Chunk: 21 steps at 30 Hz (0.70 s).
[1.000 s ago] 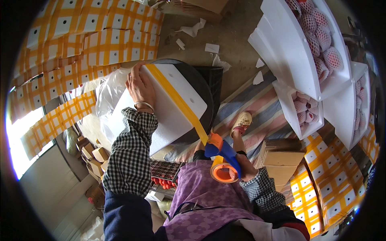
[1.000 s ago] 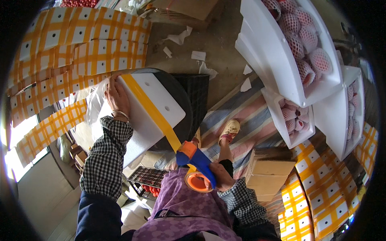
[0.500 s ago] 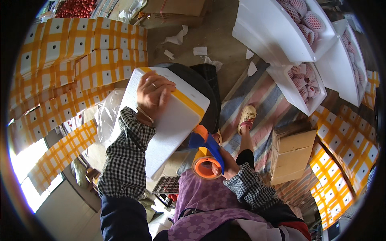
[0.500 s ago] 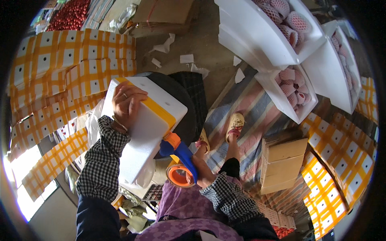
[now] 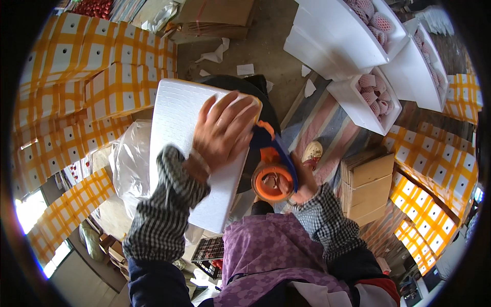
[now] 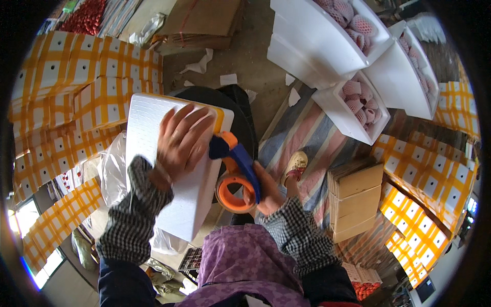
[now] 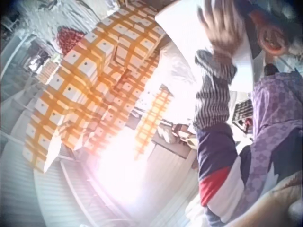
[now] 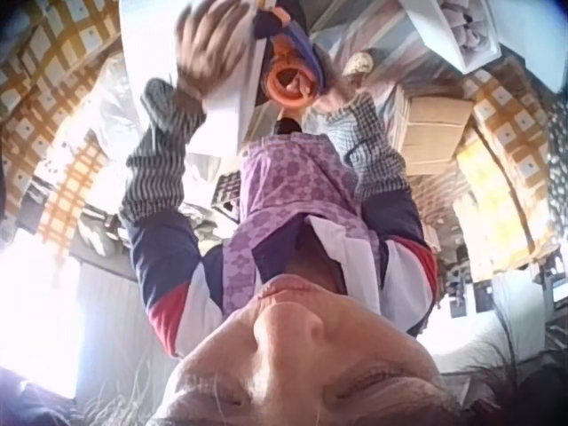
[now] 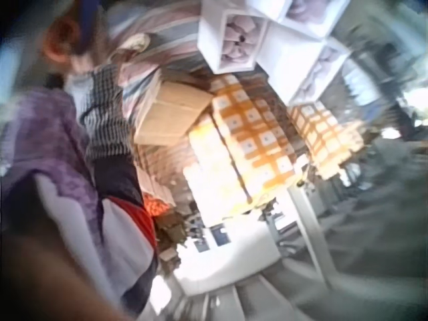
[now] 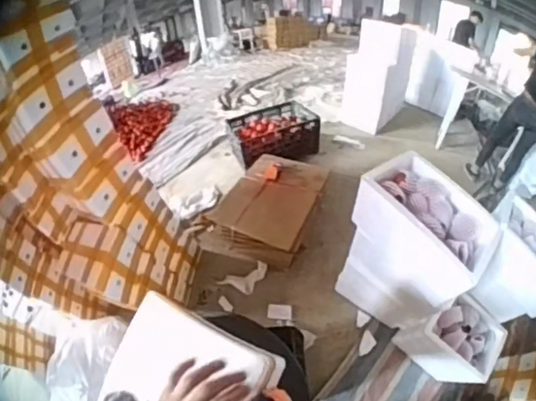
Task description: The person repeatedly picks up white styrofoam boxes containing individually wrapped fruit, closes the lids, and seals them with yellow packing tape using a handheld dispenser. Sealed boxes are stacked nearby.
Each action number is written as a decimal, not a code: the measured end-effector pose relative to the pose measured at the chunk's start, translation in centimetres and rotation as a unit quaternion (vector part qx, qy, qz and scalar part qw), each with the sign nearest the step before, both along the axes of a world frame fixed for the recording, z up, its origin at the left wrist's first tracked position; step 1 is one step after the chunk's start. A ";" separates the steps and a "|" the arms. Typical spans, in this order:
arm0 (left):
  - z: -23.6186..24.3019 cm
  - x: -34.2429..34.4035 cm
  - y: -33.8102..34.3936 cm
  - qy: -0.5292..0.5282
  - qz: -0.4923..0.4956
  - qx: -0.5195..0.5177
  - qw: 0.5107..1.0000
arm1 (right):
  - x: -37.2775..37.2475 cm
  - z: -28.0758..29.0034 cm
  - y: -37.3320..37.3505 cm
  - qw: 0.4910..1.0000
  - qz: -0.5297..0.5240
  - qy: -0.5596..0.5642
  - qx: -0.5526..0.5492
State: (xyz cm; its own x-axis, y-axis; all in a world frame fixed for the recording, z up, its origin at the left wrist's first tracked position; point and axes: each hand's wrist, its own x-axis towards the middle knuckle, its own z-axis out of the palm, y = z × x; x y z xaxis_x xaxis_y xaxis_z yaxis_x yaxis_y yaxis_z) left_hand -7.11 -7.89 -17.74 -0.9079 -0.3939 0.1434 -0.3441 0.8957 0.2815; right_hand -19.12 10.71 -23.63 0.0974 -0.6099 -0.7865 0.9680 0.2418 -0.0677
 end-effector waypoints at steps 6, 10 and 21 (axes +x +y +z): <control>1.5 10.4 11.5 -0.145 0.003 0.120 0.982 | -3.7 0.0 -6.3 0.982 0.136 0.080 -0.105; 0.4 9.5 14.7 -0.163 0.057 0.136 0.976 | -4.9 -0.1 -11.9 0.962 0.231 0.092 -0.112; -0.2 -1.2 15.2 -0.131 0.272 0.052 0.952 | -14.2 -0.1 -6.0 0.892 0.358 0.147 -0.233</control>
